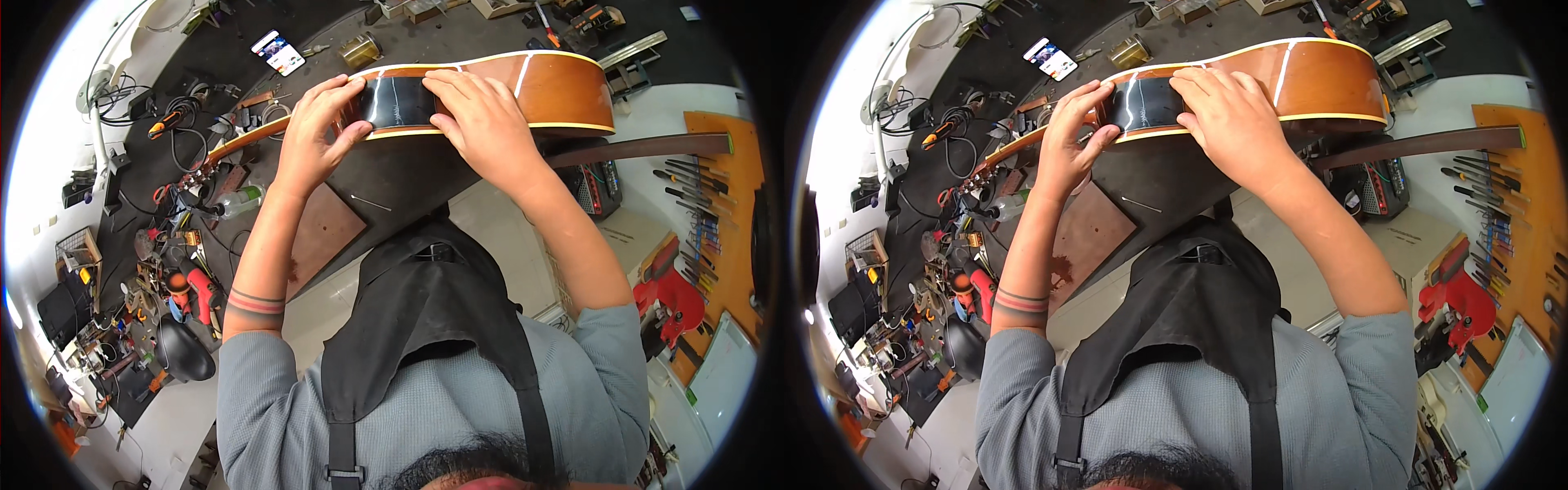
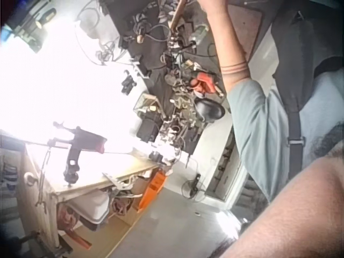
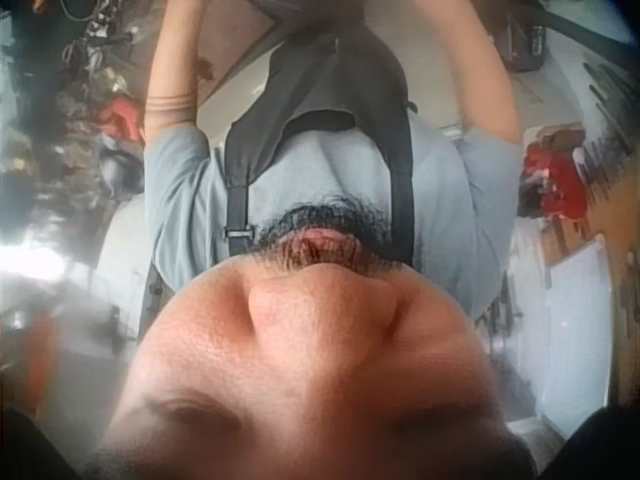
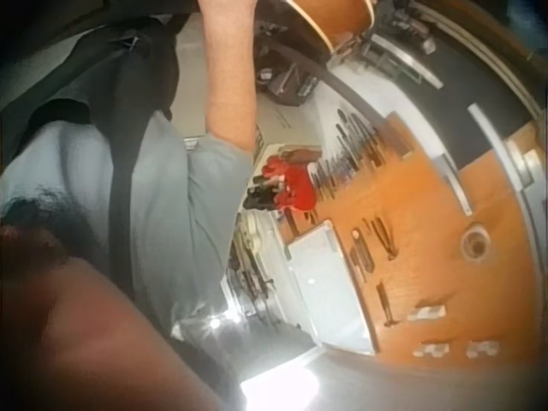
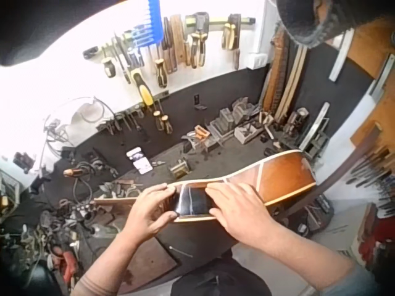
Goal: The person uses a heat gun to warm a small black patch, then presses it onto the side of an acoustic guitar. They wipe the area with a cloth and repeatedly peel and reapply the patch, using the heat gun again to ensure adhesion.
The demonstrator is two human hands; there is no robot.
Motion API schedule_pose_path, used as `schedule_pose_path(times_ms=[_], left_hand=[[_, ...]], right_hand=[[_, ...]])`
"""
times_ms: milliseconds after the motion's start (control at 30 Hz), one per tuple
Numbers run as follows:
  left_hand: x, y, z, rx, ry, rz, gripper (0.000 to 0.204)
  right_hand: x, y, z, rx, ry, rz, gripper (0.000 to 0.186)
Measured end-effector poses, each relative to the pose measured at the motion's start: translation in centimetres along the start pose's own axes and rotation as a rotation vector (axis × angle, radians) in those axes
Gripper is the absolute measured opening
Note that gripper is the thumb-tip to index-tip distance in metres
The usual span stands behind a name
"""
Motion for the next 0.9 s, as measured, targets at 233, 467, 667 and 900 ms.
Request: schedule_pose_path(times_ms=[233, 467, 667, 900], left_hand=[[0.0, 0.1, 0.3, 0.04, -0.031, 0.0, 0.054], [-0.1, 0.1, 0.9, 0.077, -0.061, -0.03, 0.048], [0.0, 0.1, 0.8, 0.074, -0.051, -0.032, 0.053], [-0.4, 0.0, 0.6, 0.086, -0.06, -0.041, 0.054]], right_hand=[[-0.6, 0.1, -0.1, 0.027, 0.0, 0.062, 0.048], [-0.7, -0.2, -0.2, 0.048, 0.006, 0.06, 0.047], [-0.6, -0.2, -0.3, 0.047, -0.017, 0.086, 0.046], [-0.6, 0.2, 0.0, 0.026, -0.027, 0.061, 0.048]])
Point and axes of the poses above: each hand's wrist, its own x-axis away from the middle knuckle, its own y-axis out of the back of the hand, z = x × y, the point moved 6 cm from there along -x, towards the middle knuckle, and after that the axes turned 5 degrees about x, right-handed, at the moved point
